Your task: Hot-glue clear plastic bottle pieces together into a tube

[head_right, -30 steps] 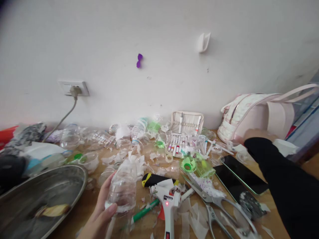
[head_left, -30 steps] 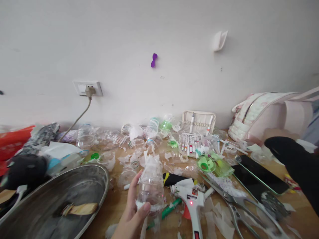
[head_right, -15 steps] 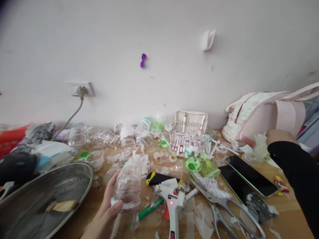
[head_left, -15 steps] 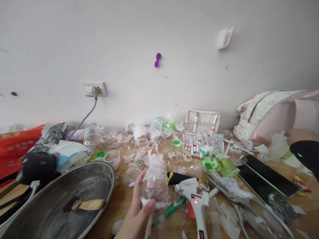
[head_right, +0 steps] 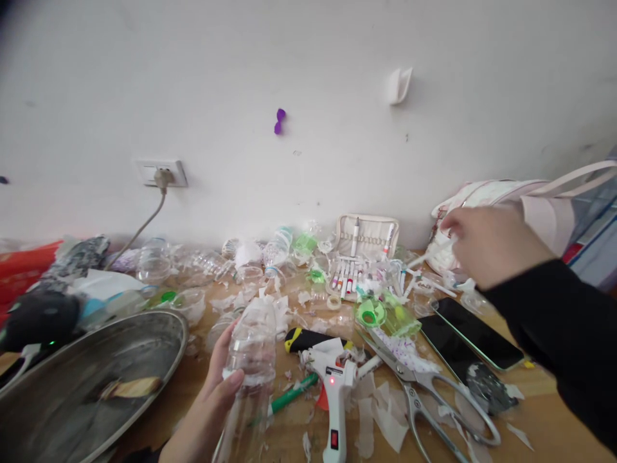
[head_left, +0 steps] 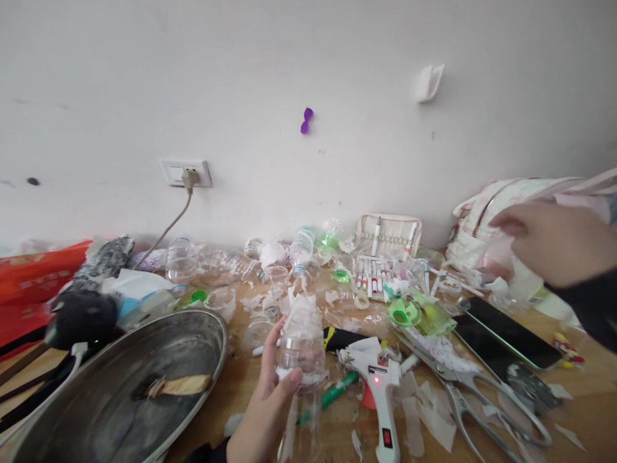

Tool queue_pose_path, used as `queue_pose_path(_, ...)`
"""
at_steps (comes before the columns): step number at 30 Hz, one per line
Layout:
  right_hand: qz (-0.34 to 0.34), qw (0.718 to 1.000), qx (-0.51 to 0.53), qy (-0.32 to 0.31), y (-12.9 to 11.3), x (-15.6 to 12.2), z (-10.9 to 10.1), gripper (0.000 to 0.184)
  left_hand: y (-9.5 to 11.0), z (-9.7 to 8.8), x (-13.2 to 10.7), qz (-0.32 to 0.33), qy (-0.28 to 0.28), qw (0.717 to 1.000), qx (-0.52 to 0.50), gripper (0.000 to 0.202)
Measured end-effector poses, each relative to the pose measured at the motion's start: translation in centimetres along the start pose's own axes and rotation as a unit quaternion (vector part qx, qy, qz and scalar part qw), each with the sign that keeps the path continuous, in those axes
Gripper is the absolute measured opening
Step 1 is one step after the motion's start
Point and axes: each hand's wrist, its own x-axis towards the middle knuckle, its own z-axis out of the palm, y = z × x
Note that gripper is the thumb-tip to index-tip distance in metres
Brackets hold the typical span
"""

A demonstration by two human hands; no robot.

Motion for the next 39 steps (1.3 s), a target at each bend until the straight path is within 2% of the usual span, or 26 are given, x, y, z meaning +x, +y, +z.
queue_pose_path(2, -0.044, 0.997, 0.018, -0.062, -0.9, -3.3, 0.0, 0.022, -0.2, -0.1, 0.2, 0.002, 0.001, 1.0, 0.004, 0.074)
queue_pose_path(3, -0.103, 0.991, 0.046, -0.075, -1.3, -5.4, 0.3, 0.026, -0.2, -0.1, 0.2, 0.003, 0.001, 1.0, 0.005, 0.075)
queue_pose_path(5, -0.26, 0.956, 0.138, 0.0, -1.9, -9.8, 1.2, 0.033, -0.2, -0.1, 0.3, 0.007, -0.003, 1.0, 0.006, 0.076)
queue_pose_path(6, -0.284, 0.946, 0.153, 0.022, -2.0, -11.8, 1.8, 0.029, -0.2, 0.0, 0.3, 0.006, -0.01, 1.0, 0.004, 0.077)
queue_pose_path(8, -0.244, 0.952, 0.158, 0.091, -1.6, -15.1, 3.2, 0.022, -0.1, 0.1, 0.3, -0.002, -0.031, 1.0, 0.0, 0.082)
queue_pose_path(10, -0.14, 0.974, 0.18, 0.014, -0.6, -17.3, 4.9, 0.015, 0.1, 0.3, 0.2, -0.013, -0.036, 0.999, -0.002, 0.085)
queue_pose_path(11, -0.1, 0.971, 0.219, -0.009, 0.0, -18.1, 5.7, 0.019, 0.2, 0.4, 0.1, -0.019, -0.031, 0.999, -0.002, 0.085)
queue_pose_path(12, -0.063, 0.963, 0.255, -0.063, 0.6, -18.6, 6.5, 0.026, 0.3, 0.5, 0.0, -0.026, -0.023, 0.999, 0.0, 0.083)
queue_pose_path(13, -0.036, 0.951, 0.287, -0.112, 1.0, -19.0, 7.2, 0.026, 0.4, 0.6, -0.1, -0.033, -0.014, 0.999, 0.003, 0.081)
queue_pose_path(15, -0.028, 0.938, 0.296, -0.178, 1.5, -19.2, 8.4, 0.02, 0.7, 0.7, -0.2, -0.044, -0.005, 0.999, 0.017, 0.078)
queue_pose_path(19, -0.006, 0.925, 0.315, -0.213, 0.7, -18.5, 9.6, 0.04, 0.8, 0.4, -0.5, -0.045, -0.021, 0.996, 0.08, 0.076)
queue_pose_path(21, 0.048, 0.896, 0.395, -0.196, 0.0, -18.1, 10.0, 0.042, 0.6, 0.1, -0.7, -0.049, -0.044, 0.994, 0.088, 0.072)
queue_pose_path(24, 0.123, 0.838, 0.519, -0.111, -0.7, -18.4, 10.7, 0.033, 0.0, -0.6, -0.8, -0.081, -0.097, 0.991, 0.036, 0.071)
queue_pose_path(26, 0.142, 0.813, 0.561, -0.071, -0.8, -19.0, 11.3, 0.027, -0.5, -1.0, -0.7, -0.105, -0.132, 0.986, 0.005, 0.072)
queue_pose_path(30, 0.135, 0.797, 0.584, -0.072, -0.4, -19.8, 12.3, 0.019, -1.5, -1.5, 0.2, -0.112, -0.188, 0.975, -0.044, 0.078)
queue_pose_path(33, 0.129, 0.788, 0.597, -0.077, -0.4, -19.8, 12.2, 0.018, -1.7, -0.8, 0.1, -0.121, -0.218, 0.964, -0.09, 0.089)
queue_pose_path(36, 0.113, 0.787, 0.6, -0.091, -0.6, -19.5, 11.7, 0.02, -1.5, 0.7, -0.9, -0.185, -0.192, 0.96, -0.08, 0.074)
queue_pose_path(38, 0.103, 0.789, 0.599, -0.088, -0.8, -19.4, 11.6, 0.023, -1.4, 1.5, -1.6, -0.168, -0.206, 0.961, -0.081, 0.07)
queue_pose_path(39, 0.105, 0.79, 0.599, -0.08, -0.8, -19.4, 11.6, 0.023, -1.4, 1.8, -1.8, -0.16, -0.231, 0.957, -0.074, 0.07)
